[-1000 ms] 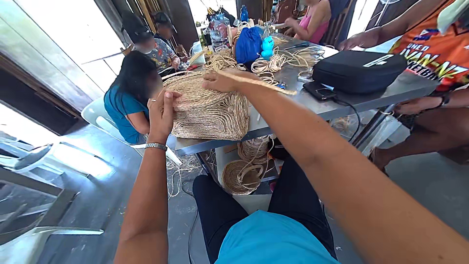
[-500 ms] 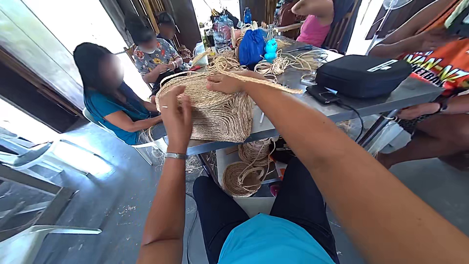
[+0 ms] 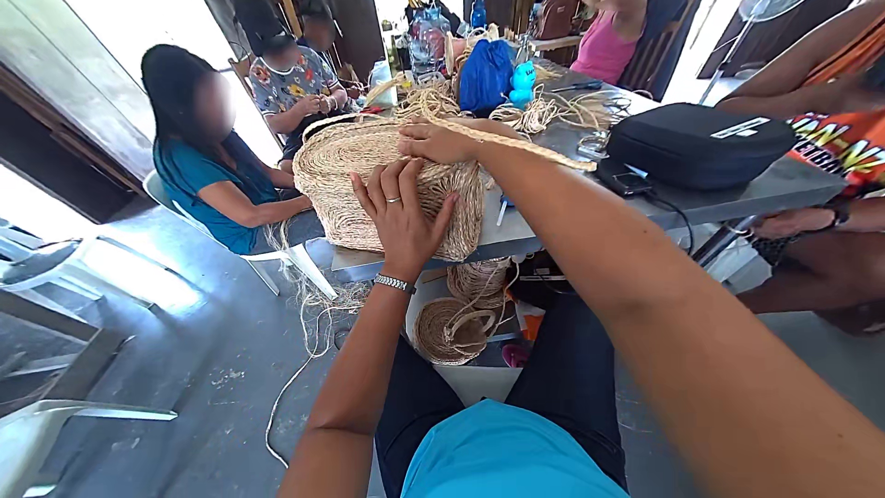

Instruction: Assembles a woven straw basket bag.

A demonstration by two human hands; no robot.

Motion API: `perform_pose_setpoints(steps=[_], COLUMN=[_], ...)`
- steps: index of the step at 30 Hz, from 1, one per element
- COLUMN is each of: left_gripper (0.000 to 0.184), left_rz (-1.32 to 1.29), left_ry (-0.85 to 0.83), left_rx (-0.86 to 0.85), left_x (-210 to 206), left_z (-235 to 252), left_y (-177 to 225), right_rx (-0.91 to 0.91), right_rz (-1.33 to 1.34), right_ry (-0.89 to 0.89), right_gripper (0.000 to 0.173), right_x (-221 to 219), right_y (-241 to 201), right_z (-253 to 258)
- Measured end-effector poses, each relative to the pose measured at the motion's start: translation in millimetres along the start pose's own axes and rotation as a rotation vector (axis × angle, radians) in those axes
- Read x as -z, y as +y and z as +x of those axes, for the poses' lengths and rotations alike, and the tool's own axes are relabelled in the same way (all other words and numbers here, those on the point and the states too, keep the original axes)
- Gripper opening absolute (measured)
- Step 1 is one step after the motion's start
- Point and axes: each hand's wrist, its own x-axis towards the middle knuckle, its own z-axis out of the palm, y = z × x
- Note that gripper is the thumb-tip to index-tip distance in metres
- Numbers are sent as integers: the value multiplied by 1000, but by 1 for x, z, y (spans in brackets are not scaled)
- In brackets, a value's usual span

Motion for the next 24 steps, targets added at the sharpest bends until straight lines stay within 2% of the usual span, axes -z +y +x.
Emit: perform_pose_setpoints(steps=[8,11,13,15,18,20,22,24], left_gripper=[63,75,74,70,69,65,66,67], left_rz=[-30,-206,-334,-352,-515,-730,-930,-982], left_ry=[-4,-47,19,104,159,91,-14,-41], left_rx=[19,34,56,196,654,865,959,988], left_x=[3,22,35,45,41,34,33,38], left_z=[0,2,2,-4,-10,-10,-7,-4], left_y=[1,-2,-17,-43,-99,-130,-141,-139], right_rx=[57,49,40,56,67,67,84,143], right_rz=[49,84,49,66,-11,92,140,128], right_ry=[28,23,36,27,7,-4,8,4], right_gripper=[58,55,59,61,63,56,53,53], right_x=[0,0,0,0,1,2,2,5], right_y=[-6,-14,-7,-5,5,-7,-8,1], right_z=[-9,-16,-12,-13,-4,-14,-17,-13])
